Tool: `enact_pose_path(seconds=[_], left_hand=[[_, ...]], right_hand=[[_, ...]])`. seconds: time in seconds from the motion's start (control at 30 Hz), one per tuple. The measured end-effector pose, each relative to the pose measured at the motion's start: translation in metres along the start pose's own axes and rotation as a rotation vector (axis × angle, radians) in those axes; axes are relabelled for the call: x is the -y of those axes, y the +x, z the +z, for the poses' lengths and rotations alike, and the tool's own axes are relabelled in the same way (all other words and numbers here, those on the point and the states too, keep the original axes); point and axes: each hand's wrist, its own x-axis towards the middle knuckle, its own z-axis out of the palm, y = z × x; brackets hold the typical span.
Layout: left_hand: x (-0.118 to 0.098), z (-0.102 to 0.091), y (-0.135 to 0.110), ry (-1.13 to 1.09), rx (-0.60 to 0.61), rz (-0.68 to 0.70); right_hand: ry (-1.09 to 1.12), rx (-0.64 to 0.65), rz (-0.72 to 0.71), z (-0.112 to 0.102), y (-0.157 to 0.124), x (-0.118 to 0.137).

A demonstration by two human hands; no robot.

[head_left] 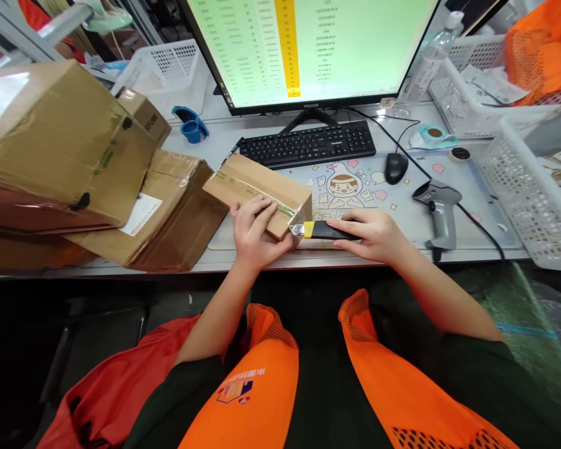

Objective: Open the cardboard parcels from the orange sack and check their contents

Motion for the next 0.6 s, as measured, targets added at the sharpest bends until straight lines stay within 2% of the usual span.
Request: enact_pose_path(seconds=[0.13, 0.2, 0.27, 0.3, 0.37, 0.4, 0.5, 0.57, 0.6], left_hand=[[-0.003, 0.004, -0.003, -0.033, -0.028, 0.034], [-0.006, 0.004, -0.004, -0.041, -0.069, 0.076], [-0.004, -0.002, -0.004, -0.050, -0.093, 0.122], [0.001, -0.008, -0.003, -0.070, -0.062, 0.141], [0.019, -0.023, 0.001, -0.129, 0.064, 0.152], [0.031, -0.031, 0.003, -0.137, 0.125, 0.129], [0.061, -0.047, 0.009, -0.042, 0.204, -0.024], [0.061, -0.047, 0.007, 0.019, 0.183, -0.113], [0.052, -0.045, 0.004, 0.037, 0.154, -0.140]], right_hand=[[-0.014, 0.001, -0.028, 0.008, 0.006, -0.012], [-0.020, 0.027, 0.020, 0.005, 0.006, -0.027], [-0.083, -0.020, 0.202, -0.008, -0.003, -0.050], [-0.140, -0.078, 0.329, -0.017, -0.010, -0.062], [-0.235, -0.210, 0.537, -0.037, -0.027, -0.080], [-0.249, -0.256, 0.590, -0.046, -0.035, -0.083], [-0.172, -0.269, 0.584, -0.063, -0.047, -0.064], [-0.120, -0.223, 0.536, -0.068, -0.039, -0.032], [-0.108, -0.194, 0.505, -0.070, -0.032, -0.014]])
